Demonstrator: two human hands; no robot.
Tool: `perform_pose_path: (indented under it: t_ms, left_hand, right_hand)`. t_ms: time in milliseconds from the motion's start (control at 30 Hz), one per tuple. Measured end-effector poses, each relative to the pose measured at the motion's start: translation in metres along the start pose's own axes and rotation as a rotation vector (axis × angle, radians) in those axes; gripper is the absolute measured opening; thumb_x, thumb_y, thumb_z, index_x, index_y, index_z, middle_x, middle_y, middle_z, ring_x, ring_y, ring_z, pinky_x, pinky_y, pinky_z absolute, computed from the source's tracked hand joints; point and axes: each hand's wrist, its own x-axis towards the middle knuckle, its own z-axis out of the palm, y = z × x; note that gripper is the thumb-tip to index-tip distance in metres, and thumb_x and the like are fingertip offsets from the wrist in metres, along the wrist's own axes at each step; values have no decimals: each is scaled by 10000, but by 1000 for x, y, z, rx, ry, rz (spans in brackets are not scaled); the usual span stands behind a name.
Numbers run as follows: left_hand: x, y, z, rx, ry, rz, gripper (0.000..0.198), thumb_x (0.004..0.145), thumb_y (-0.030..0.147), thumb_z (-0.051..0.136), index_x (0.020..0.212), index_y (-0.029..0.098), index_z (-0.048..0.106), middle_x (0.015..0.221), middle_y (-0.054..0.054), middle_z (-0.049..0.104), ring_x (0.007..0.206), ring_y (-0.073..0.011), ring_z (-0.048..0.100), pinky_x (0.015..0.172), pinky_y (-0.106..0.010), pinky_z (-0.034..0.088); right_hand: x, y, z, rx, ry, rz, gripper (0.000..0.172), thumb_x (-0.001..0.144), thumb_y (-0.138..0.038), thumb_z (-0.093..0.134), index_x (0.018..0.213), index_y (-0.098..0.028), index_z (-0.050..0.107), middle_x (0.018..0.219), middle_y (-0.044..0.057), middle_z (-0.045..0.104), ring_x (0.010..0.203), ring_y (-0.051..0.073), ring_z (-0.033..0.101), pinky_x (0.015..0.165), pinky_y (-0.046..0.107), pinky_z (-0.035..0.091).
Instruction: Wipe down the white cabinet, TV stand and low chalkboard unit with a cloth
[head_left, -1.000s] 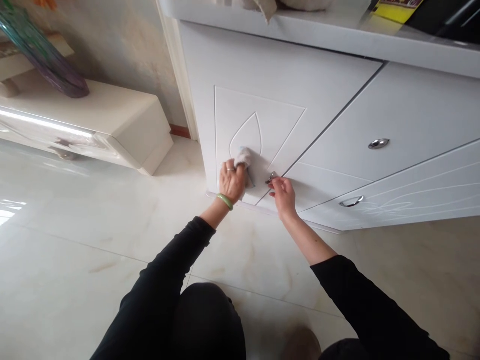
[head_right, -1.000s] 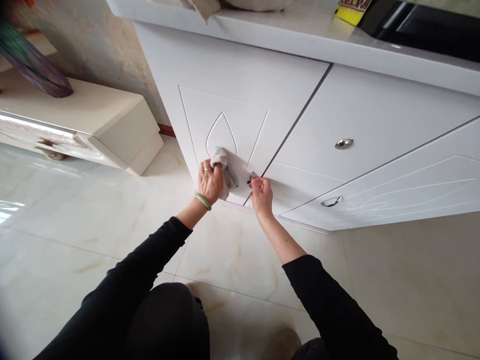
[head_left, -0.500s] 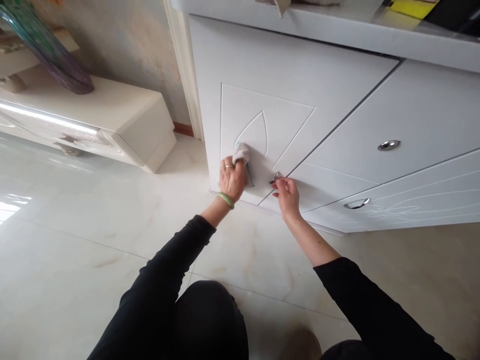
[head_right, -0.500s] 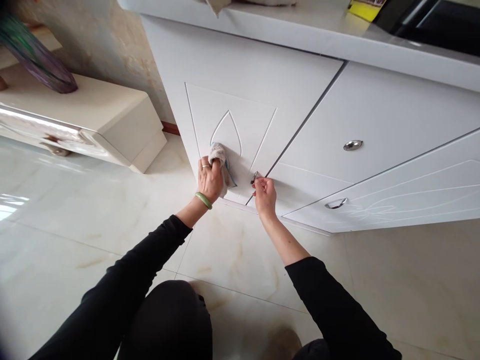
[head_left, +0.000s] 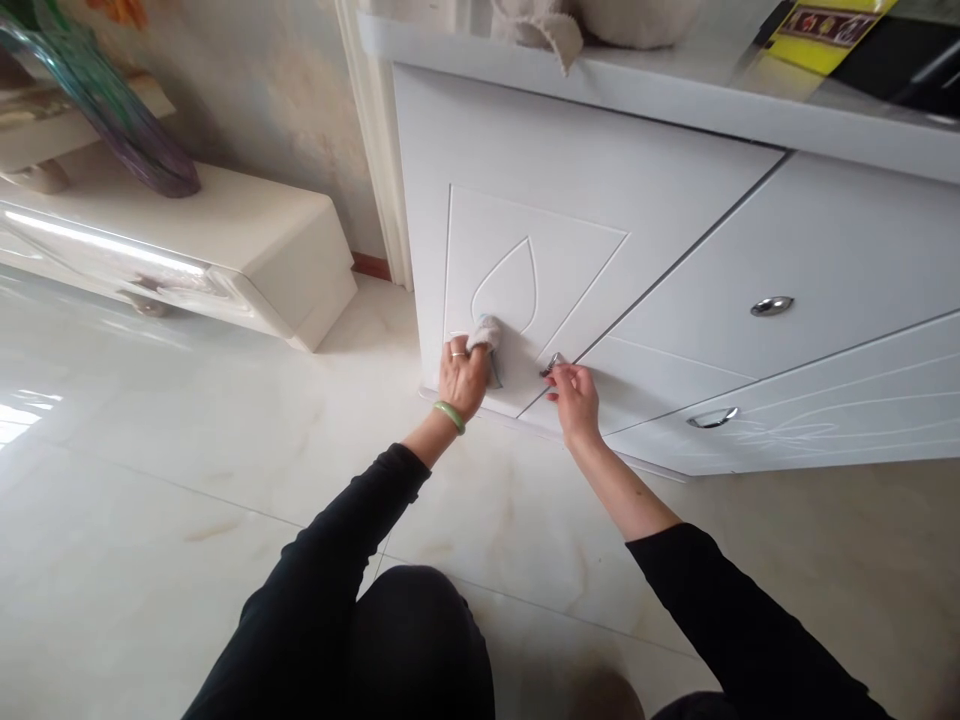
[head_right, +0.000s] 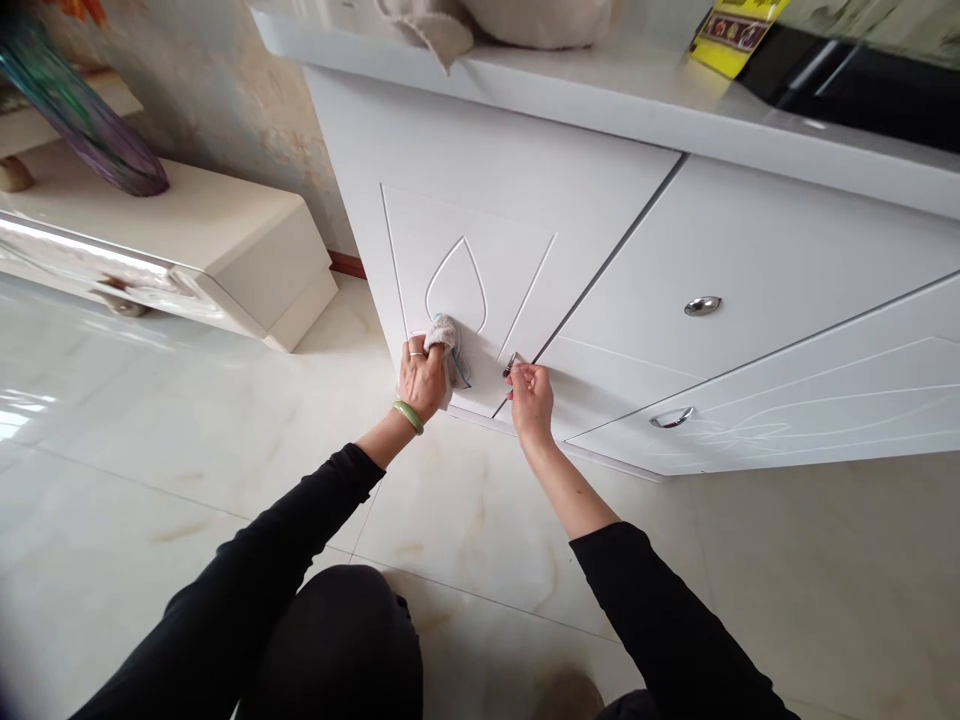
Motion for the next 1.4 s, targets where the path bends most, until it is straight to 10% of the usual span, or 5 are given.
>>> perform_pose_path:
  t_ms: [600, 800, 1033, 1267, 1400]
  left_hand:
    - [19, 7, -4, 0, 134, 20, 309, 1003, 100, 457, 1185, 202, 685, 1226, -164, 591, 1085, -289, 561, 952, -444, 510]
    - [2, 4, -2, 14, -35, 8, 396, 988, 71, 419, 1261, 185, 682, 1176, -185, 605, 1049, -299, 569, 948, -465, 518]
    - [59, 40, -25, -82, 195, 38, 375, 1028, 128, 440, 1270, 255, 697, 1279, -150, 556, 1134, -294, 536, 1019, -471, 486]
    - [0, 9, 2, -11, -124, 113, 263, 994, 161, 578, 1116, 283, 777, 1261, -143, 606, 1107, -290, 543, 970, -465, 504]
    - [20, 11, -10, -45, -36, 60, 282, 997, 143, 555, 1085, 283, 784, 1259, -142, 585, 1132, -306, 536, 993, -496, 502]
  right_hand:
    - [-3, -4, -4, -12, -32, 0, 530, 689, -689, 729, 948, -244, 604, 992, 37, 729, 950, 206, 703, 666, 272, 515]
    - [-5, -6, -2, -1, -32, 9, 569, 671, -734, 709, 928, -241, 585, 1007, 58, 719, 956, 212, 684, 664, 275, 506]
    - [-3, -6, -5, 43, 32, 59, 442, 688, -600, 702, 930, -239, 624, 1065, 47, 734, 946, 194, 704, 661, 254, 508]
    - [-4, -8, -2, 64, 59, 48, 485, 687, -651, 728, 907, -239, 597, 1015, 44, 724, 930, 186, 698, 650, 245, 508]
    - [-4, -5, -10, 7, 13, 33, 498, 711, -682, 715, 918, -243, 605, 1050, 47, 735, 945, 186, 703, 651, 248, 507]
